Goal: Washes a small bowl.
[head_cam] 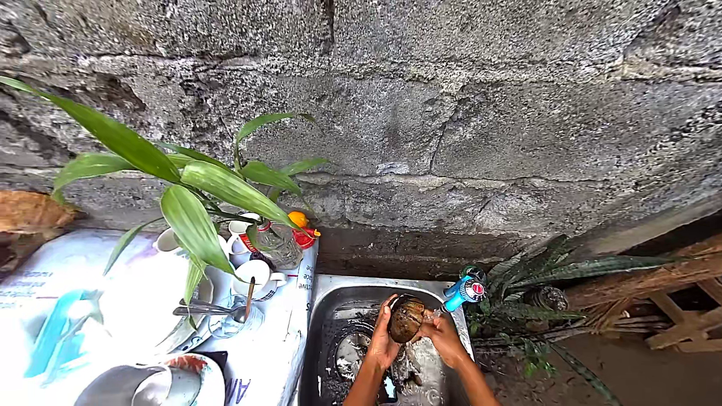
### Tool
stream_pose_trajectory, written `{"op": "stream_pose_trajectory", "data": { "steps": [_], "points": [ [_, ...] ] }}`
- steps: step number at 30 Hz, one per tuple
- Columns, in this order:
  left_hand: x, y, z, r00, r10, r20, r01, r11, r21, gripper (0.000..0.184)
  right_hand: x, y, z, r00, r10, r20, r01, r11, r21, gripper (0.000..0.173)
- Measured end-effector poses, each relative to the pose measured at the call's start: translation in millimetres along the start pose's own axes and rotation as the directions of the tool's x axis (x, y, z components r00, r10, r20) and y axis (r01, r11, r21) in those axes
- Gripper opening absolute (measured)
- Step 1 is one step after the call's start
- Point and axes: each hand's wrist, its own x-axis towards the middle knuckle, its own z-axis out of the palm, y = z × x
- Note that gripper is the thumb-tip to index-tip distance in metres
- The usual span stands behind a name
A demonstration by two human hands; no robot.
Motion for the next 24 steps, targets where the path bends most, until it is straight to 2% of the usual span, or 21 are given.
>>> {"op": "stream_pose_trajectory", "data": {
  "steps": [1,3,5,7,9,11,13,14,16,20,24],
  "points": [
    [1,0,-1,1.000,0.008,0.025,-0.009,1.000,0.028,0.076,-1,-1,3,1.000,0.015,-0.003,-0.015,1.000,0.013,0.033],
    [-1,-1,1,0.996,0.002,0.088,-0.013,0.992,0.129,0.102,-1,-4,9,0.995,0.019,-0.103,-0.028,0.996,-0.089,0.026],
    [-7,-2,10,0.989,0.012,0.144,-0.055,0.952,0.302,0.109,2,-1,10,0.983,-0.025,-0.184,-0.002,0.989,-0.146,0.019],
    [-13,-3,18,0.976,0.036,0.213,-0.134,0.872,0.472,0.105,2,4,11,0.971,-0.035,-0.236,0.020,0.998,-0.063,0.018],
    [-16,-6,23,0.949,0.068,0.308,-0.242,0.781,0.575,0.103,-4,11,11,0.955,-0.078,-0.287,0.106,0.991,0.085,0.030],
    [-18,-13,25,0.928,0.103,0.358,-0.316,0.728,0.608,0.100,-11,24,6,0.955,-0.128,-0.269,0.187,0.960,0.209,0.046],
    [-19,-17,25,0.928,0.114,0.356,-0.323,0.723,0.611,0.092,-14,27,3,0.960,-0.163,-0.229,0.218,0.946,0.240,0.047],
    [-19,-17,26,0.931,0.110,0.348,-0.313,0.729,0.609,0.089,-16,19,4,0.961,-0.169,-0.219,0.213,0.958,0.194,0.042],
    [-17,-16,27,0.943,0.097,0.319,-0.281,0.746,0.604,0.080,-22,7,5,0.960,-0.216,-0.178,0.220,0.976,0.001,0.043],
    [-17,-13,25,0.965,0.093,0.246,-0.216,0.813,0.541,0.066,-11,24,-1,0.958,-0.251,-0.138,0.248,0.968,-0.036,0.049],
    [-18,-12,21,0.986,0.075,0.147,-0.146,0.811,0.566,0.062,3,27,-5,0.963,-0.248,-0.104,0.207,0.931,-0.299,0.045]
  ]
}}
